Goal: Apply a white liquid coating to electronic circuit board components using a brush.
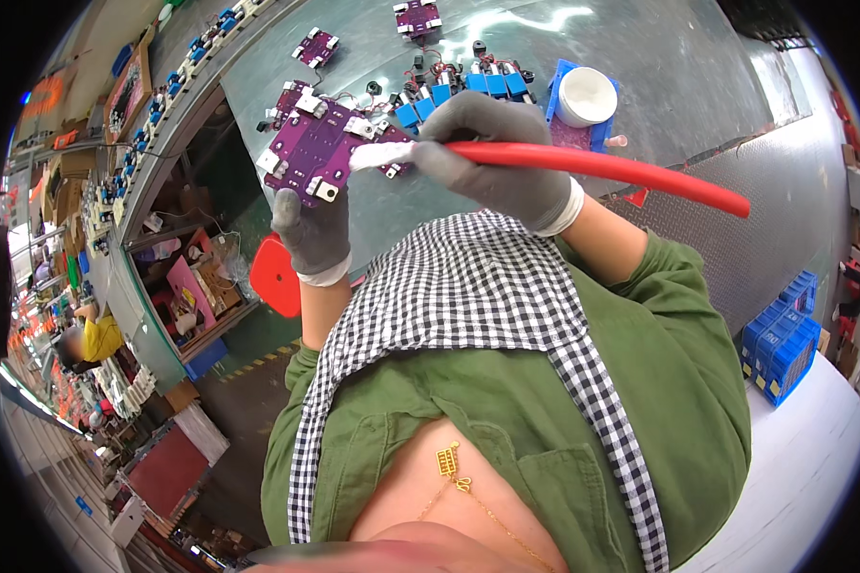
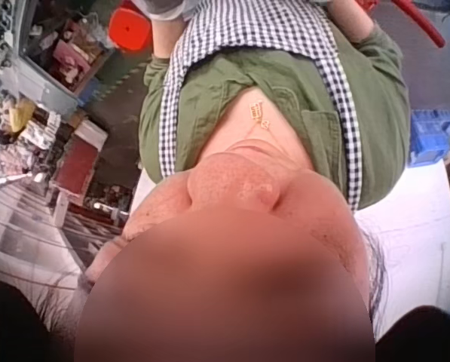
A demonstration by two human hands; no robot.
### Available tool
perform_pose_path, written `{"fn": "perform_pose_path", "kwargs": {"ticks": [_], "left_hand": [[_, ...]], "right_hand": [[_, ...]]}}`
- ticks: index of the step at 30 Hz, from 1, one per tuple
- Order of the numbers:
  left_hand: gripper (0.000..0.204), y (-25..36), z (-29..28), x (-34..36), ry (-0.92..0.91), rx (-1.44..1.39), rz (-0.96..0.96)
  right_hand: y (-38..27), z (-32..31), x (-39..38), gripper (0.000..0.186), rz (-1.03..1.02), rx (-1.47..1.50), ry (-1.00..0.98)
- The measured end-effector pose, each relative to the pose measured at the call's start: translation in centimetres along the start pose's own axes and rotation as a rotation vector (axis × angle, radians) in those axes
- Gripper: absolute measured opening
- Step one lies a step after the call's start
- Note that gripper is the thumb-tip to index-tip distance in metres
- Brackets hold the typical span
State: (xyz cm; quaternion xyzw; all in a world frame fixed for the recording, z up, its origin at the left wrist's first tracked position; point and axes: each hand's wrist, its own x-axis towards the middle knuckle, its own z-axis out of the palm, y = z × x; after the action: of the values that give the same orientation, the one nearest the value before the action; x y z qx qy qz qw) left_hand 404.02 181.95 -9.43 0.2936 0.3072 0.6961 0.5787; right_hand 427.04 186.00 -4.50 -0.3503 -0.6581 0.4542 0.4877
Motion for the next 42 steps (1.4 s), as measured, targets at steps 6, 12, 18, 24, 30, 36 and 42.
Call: {"fn": "perform_pose_path", "kwargs": {"ticks": [6,12,18,24,30,36,42], "left_hand": [[0.072,0.0,0.9,-0.2,0.028,0.031,-0.006],[0.067,0.3,0.9,-0.1,0.064,0.028,0.02],[0.066,0.7,0.3,-0.1,0.082,-0.004,0.101],[0.049,-0.1,-11.0,3.4,0.305,-0.044,0.148],[0.043,-1.5,-22.6,4.2,0.733,-0.023,-0.286],[0.045,-7.1,-19.8,3.8,0.65,0.893,-0.3],[0.039,-11.1,-15.4,5.9,0.408,0.92,-0.683]], "right_hand": [[-1.3,1.3,0.6,0.011,-0.149,-0.062,-0.131],[-0.1,0.7,0.5,0.009,-0.135,0.019,0.044],[0.6,0.9,1.2,0.007,-0.054,-0.151,-0.019],[1.8,-1.6,-0.4,0.011,0.026,-0.083,0.184],[4.7,-10.0,-0.8,0.012,0.028,-0.204,0.371],[13.7,-19.9,-2.3,0.019,0.2,-0.797,0.247],[15.1,-17.8,0.0,0.021,0.128,-1.45,-0.249]]}}
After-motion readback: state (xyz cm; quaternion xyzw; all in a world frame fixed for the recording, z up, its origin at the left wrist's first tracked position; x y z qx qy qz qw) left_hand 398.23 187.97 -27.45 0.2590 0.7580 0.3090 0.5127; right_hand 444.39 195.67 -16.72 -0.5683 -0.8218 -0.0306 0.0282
